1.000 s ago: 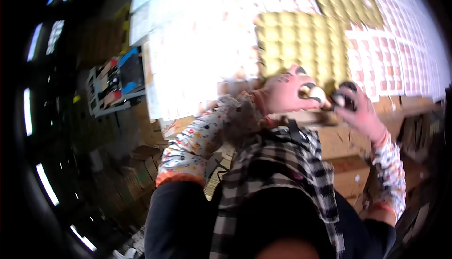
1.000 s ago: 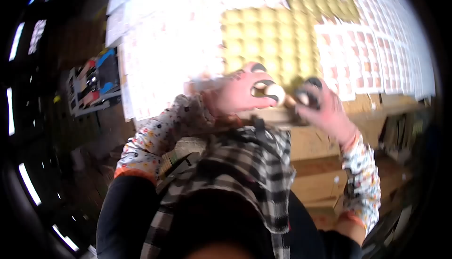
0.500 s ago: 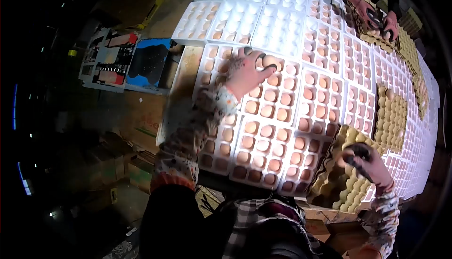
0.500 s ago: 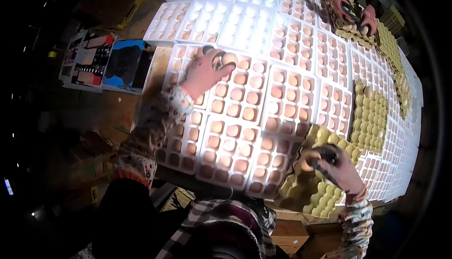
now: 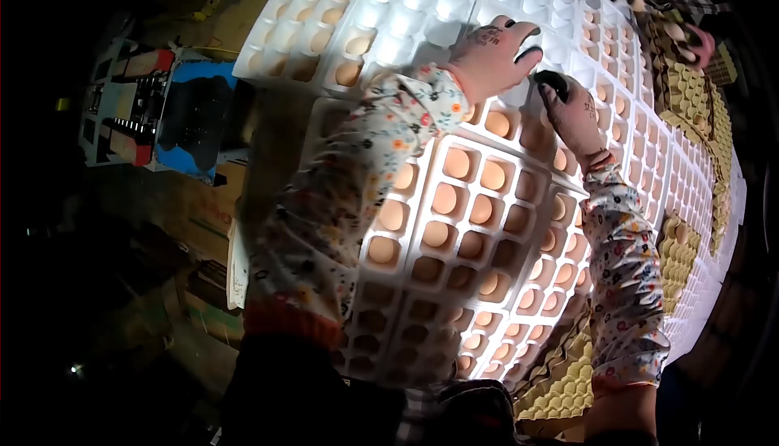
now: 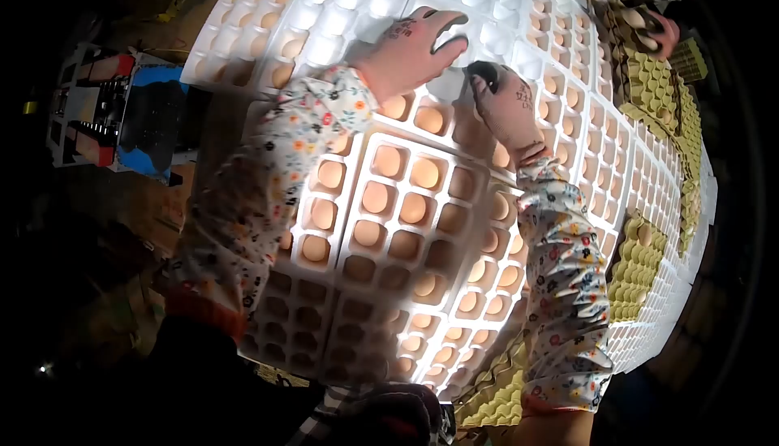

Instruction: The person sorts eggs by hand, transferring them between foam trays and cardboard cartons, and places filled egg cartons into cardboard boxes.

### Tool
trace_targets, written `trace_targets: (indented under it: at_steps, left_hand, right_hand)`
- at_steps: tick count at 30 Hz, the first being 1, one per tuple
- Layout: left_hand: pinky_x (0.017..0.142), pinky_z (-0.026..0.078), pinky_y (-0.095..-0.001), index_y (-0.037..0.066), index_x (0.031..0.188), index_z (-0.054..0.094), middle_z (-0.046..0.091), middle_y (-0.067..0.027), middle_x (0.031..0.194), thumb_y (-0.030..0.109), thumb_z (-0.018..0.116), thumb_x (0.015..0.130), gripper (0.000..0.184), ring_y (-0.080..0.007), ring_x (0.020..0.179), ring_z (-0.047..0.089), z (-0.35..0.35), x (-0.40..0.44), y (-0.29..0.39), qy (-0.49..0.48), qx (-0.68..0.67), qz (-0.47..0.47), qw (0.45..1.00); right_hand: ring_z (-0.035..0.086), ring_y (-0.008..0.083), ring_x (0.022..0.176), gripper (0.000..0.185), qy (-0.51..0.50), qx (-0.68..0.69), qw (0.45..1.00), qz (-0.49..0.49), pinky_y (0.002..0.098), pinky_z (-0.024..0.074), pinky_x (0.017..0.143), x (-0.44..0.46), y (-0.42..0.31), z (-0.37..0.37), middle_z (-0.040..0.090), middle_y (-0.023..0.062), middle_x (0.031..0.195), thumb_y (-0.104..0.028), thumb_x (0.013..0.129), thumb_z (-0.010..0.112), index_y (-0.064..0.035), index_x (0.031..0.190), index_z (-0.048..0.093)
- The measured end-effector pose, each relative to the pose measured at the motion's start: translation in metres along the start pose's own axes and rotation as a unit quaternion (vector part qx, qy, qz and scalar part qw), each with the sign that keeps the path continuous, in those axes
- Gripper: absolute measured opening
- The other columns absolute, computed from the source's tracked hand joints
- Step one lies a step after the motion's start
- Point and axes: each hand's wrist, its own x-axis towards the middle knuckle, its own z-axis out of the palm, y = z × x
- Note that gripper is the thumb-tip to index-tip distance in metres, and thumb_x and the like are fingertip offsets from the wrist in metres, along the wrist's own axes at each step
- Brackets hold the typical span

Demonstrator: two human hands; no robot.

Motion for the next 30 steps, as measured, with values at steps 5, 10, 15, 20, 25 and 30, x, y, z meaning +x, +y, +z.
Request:
trace_targets:
  at_steps: [5,10,15,20,25,30]
  left_hand:
    - [0.102,0.034,-0.0493,0.007,0.126,0.053,0.05,-0.0178,0.124,0.017,0.05,0.089,0.038,-0.0358,0.119,0.044,0.079,-0.018,-0.005,0.08,0.087,0.045,0.992]
    - [0.097,0.035,-0.0503,0.005,0.127,0.051,0.045,-0.0199,0.122,0.017,0.053,0.088,0.041,-0.0385,0.109,0.043,0.057,-0.168,0.085,0.171,0.033,0.019,0.984]
    - [0.111,0.022,-0.0556,-0.001,0.139,0.036,0.035,-0.0241,0.137,0.04,0.06,0.087,0.071,-0.0402,0.128,0.035,0.13,-0.342,0.262,-0.125,-0.105,0.042,0.986]
    - [0.113,0.025,-0.0448,-0.004,0.146,0.018,0.028,-0.0295,0.147,0.04,0.064,0.088,0.087,-0.0408,0.138,0.028,0.159,-0.369,0.364,-0.12,-0.234,-0.101,0.959]
    - [0.1,0.041,-0.0429,0.0,0.138,0.039,0.049,-0.0254,0.131,0.019,0.06,0.09,0.055,-0.0398,0.119,0.05,0.054,-0.369,0.315,0.081,-0.092,-0.2,0.972]
    - [0.092,0.043,-0.0498,-0.001,0.134,0.042,0.057,-0.0258,0.119,0.02,0.055,0.086,0.054,-0.0433,0.106,0.055,0.022,-0.426,0.244,0.199,0.159,-0.235,0.938]
  right_hand:
    - [0.057,0.0136,0.106,0.035,0.141,0.313,0.938,0.057,0.0244,0.0434,0.092,-0.08,-0.002,-0.043,0.062,0.0089,0.117,-0.008,0.098,0.05,0.0038,0.131,0.051]
    - [0.038,0.0305,0.134,0.055,0.264,-0.129,0.939,0.181,0.0401,0.0313,0.111,-0.348,-0.004,-0.155,0.039,0.0199,0.144,-0.011,0.095,0.054,0.002,0.144,0.033]
    - [0.045,0.0244,0.126,0.06,0.35,0.095,0.791,0.493,0.0341,0.035,0.104,-0.644,0.117,-0.197,0.044,0.0169,0.141,-0.026,0.097,0.056,0.0037,0.144,0.033]
    - [0.053,0.0182,0.11,0.048,0.366,0.125,0.832,0.398,0.0292,0.0419,0.091,-0.621,0.028,-0.234,0.055,0.0112,0.122,-0.028,0.097,0.056,-0.0004,0.135,0.048]
    - [0.053,0.0181,0.114,0.052,0.182,0.37,0.866,0.282,0.0316,0.0424,0.096,-0.551,-0.065,-0.205,0.051,0.0116,0.133,-0.028,0.096,0.054,0.0001,0.139,0.044]
    - [0.052,0.029,0.118,0.057,0.031,0.351,0.929,0.115,0.0362,0.0389,0.102,-0.563,-0.1,-0.105,0.052,0.0214,0.129,-0.018,0.089,0.063,0.0033,0.136,0.04]
